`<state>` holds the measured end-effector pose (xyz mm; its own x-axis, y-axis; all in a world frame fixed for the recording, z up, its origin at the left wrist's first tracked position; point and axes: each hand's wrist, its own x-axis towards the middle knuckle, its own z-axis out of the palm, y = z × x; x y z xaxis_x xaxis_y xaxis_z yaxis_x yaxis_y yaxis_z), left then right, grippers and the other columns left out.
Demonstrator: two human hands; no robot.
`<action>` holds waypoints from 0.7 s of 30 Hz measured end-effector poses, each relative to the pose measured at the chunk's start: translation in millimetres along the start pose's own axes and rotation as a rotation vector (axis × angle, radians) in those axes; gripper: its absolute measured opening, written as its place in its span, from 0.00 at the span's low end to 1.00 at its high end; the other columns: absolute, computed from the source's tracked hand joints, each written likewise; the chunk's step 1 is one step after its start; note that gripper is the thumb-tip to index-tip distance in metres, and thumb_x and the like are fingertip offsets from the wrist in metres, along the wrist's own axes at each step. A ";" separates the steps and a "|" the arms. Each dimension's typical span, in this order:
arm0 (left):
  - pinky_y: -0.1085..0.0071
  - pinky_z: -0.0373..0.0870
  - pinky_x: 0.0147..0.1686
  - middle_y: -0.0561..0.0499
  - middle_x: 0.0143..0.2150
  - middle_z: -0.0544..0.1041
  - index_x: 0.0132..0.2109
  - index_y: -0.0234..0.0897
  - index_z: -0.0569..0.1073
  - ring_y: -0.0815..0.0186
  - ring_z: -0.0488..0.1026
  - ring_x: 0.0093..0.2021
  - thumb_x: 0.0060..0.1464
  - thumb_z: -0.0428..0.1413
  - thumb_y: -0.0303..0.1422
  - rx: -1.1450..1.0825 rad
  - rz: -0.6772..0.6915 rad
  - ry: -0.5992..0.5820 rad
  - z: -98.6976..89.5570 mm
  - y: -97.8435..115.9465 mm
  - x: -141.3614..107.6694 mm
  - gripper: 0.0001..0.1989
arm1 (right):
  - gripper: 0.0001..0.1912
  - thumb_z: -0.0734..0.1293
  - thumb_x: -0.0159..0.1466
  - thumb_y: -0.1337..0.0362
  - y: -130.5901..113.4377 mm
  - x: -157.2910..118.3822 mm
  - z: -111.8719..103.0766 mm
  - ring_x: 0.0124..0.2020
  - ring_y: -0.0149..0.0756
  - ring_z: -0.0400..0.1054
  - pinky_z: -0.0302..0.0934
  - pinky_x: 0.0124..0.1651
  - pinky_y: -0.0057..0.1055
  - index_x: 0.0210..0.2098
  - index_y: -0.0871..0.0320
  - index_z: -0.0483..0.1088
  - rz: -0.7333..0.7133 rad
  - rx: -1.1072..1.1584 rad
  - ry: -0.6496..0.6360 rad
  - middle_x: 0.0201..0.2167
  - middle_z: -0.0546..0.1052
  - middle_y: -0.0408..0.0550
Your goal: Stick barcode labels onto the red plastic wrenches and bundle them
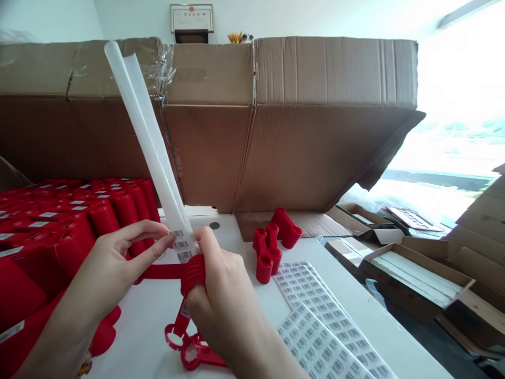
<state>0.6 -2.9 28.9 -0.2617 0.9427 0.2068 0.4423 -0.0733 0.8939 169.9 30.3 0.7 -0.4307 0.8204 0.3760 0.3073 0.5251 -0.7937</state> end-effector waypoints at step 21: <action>0.75 0.65 0.25 0.56 0.20 0.74 0.32 0.42 0.73 0.69 0.67 0.21 0.60 0.58 0.50 -0.116 -0.038 -0.185 -13.3 4.3 -11.0 0.17 | 0.13 0.59 0.65 0.72 6.8 15.8 -27.1 0.23 0.33 0.68 0.58 0.19 0.24 0.46 0.53 0.67 0.186 0.228 0.168 0.31 0.77 0.44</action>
<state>-6.1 -18.0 35.8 -0.1098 0.9884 0.1052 0.3303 -0.0636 0.9417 188.2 52.9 14.2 -0.2329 0.9334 0.2729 0.1613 0.3138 -0.9357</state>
